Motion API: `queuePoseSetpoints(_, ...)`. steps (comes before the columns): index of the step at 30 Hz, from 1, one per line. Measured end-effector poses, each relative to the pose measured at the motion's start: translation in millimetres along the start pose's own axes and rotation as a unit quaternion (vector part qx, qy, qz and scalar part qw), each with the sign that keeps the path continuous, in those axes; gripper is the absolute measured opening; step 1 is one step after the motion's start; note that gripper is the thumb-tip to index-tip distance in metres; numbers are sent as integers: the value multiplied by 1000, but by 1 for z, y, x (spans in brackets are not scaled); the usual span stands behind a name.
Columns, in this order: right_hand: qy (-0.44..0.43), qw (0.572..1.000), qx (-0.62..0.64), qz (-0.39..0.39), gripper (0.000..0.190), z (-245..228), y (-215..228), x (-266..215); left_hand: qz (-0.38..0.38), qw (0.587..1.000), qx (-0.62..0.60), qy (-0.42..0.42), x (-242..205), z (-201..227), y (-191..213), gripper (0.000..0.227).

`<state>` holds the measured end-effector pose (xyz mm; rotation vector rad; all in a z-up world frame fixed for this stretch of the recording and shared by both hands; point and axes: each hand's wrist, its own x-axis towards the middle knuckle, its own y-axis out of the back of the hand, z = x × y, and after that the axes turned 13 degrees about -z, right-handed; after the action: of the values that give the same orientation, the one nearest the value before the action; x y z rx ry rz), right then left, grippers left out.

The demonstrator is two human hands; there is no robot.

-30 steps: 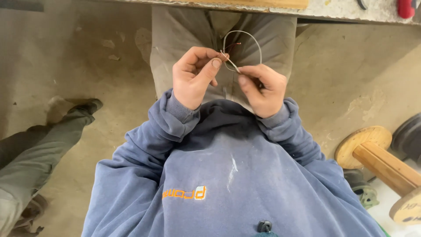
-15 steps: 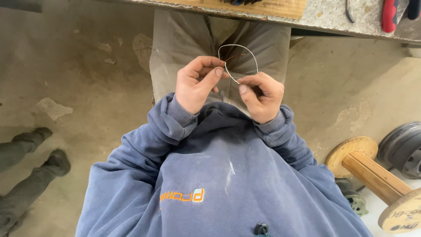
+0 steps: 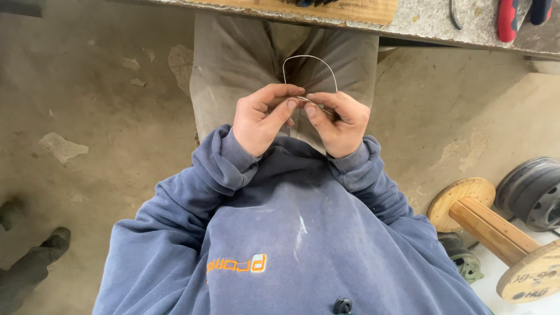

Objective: The person strips the insulation from a copper wire using wire strippers and pliers, then twists the exposed copper strands together. The person then picks up a white wire and twists it with the copper wire.

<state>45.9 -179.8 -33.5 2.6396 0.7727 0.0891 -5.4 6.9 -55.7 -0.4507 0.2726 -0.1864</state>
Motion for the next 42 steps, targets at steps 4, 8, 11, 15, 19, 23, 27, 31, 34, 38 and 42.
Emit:
queuePoseSetpoints(4, -17, 1000, -18, -12, 16, -1, -1, 2, 9, 1000, -7, 25, 2, -1, 2, 23)
queuePoseSetpoints(8, -3, 1000, -14, 5, 14, 6, -2, 2, 2, 999, -13, 41, 4, -4, 6, 23)
queuePoseSetpoints(11, 15, 1000, -25, 6, 15, 5, -3, 5, -4, 1000, -9, 11, 5, -11, 11, 22)
queuePoseSetpoints(15, 24, 998, -56, -8, 15, 2, -2, 8, -7, 998, -39, 56, 5, -15, 12, 22)
queuePoseSetpoints(19, 27, 999, -42, -13, 15, 2, -3, 8, -14, 997, -51, 55, 6, -16, 15, 22)
queuePoseSetpoints(23, 108, 987, -117, 11, 21, 14, -3, 7, -17, 993, -102, 59, 7, -18, 18, 22)
queuePoseSetpoints(27, 273, 937, -219, 2, 25, 14, 6, 15, -21, 993, -102, 60, 8, -19, 19, 20)
queuePoseSetpoints(31, 285, 918, -275, -25, 32, 5, 9, 13, -6, 997, -51, 62, 7, -8, 15, 20)
queuePoseSetpoints(34, 262, 891, -372, 9, 30, -8, 6, 8, 12, 995, -71, 70, 8, -5, 14, 19)
queuePoseSetpoints(38, 205, 890, -406, 4, 32, -15, 5, 7, 11, 996, -63, 63, 8, -11, 13, 19)
queuePoseSetpoints(42, 196, 889, -414, -9, 29, -19, 3, 11, 9, 996, -74, 41, 8, -14, 12, 19)
